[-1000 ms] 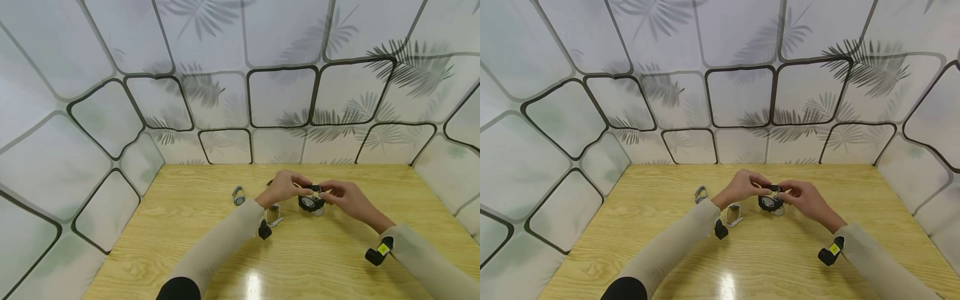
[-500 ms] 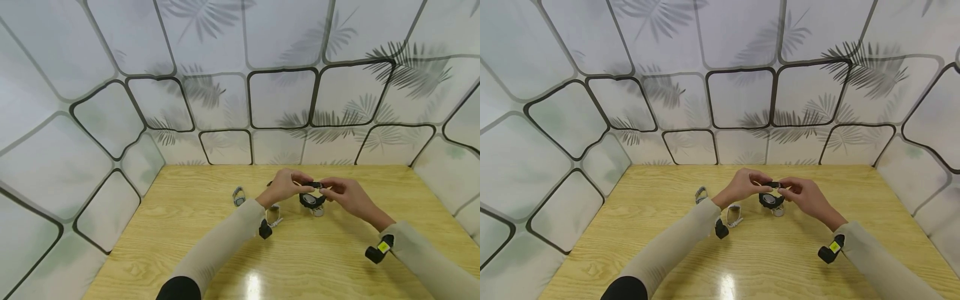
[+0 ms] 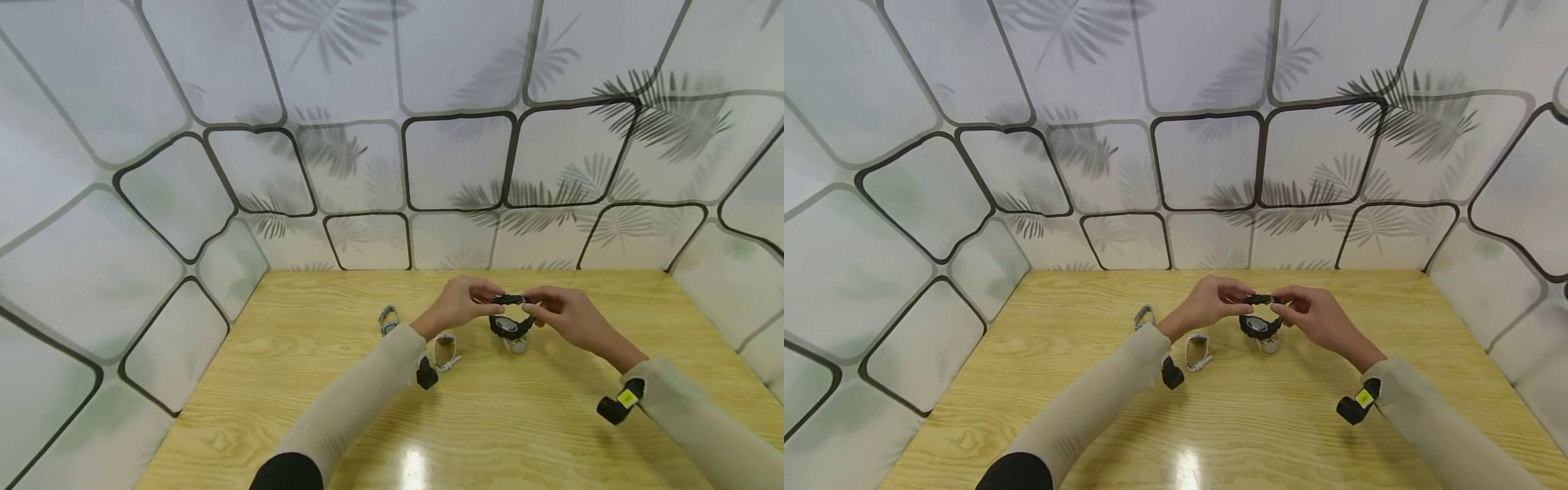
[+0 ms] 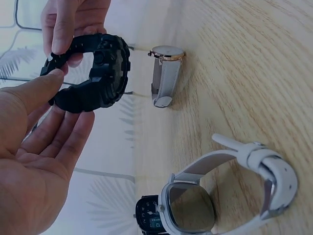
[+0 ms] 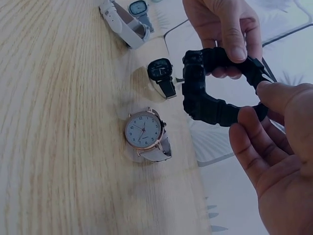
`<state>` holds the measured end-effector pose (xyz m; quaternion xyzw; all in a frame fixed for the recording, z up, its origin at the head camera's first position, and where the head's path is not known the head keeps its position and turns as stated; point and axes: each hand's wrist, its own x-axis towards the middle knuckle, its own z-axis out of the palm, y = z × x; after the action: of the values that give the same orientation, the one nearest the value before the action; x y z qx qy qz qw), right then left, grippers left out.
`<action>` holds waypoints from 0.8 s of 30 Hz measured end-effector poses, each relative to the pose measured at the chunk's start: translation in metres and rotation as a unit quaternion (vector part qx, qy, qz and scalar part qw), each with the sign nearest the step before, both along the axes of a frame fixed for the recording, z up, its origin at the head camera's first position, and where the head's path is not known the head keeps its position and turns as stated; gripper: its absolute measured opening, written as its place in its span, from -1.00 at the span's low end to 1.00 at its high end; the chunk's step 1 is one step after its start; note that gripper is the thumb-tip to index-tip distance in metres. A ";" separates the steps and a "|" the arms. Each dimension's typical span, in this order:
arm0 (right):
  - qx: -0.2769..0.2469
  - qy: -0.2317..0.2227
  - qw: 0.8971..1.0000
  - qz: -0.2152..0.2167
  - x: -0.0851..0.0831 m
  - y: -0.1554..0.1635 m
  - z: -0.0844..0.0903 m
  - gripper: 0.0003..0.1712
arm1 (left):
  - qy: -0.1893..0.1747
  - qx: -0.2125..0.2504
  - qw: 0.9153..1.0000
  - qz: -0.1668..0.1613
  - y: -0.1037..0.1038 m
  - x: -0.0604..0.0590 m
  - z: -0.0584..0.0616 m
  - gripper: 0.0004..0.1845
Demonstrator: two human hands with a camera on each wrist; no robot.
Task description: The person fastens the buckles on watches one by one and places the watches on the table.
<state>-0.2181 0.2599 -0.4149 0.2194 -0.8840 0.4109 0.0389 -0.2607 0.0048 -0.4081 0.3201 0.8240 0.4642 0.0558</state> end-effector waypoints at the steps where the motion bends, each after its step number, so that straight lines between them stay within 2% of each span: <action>1: 0.002 -0.002 1.000 0.001 0.000 0.000 0.001 -0.66 | 0.000 -0.001 1.000 0.000 -0.001 0.000 0.000 -0.68; 14: 0.013 -0.011 1.000 0.016 0.002 0.004 0.004 -0.66 | -0.003 -0.007 1.000 -0.010 -0.007 -0.001 0.000 -0.69; 24: -0.008 -0.022 1.000 0.012 0.004 0.012 -0.001 -0.66 | -0.006 0.015 1.000 -0.014 -0.003 -0.001 -0.004 -0.72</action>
<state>-0.2143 0.2715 -0.4160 0.2209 -0.8784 0.4235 0.0164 -0.2612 0.0017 -0.4122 0.3298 0.8121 0.4773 0.0629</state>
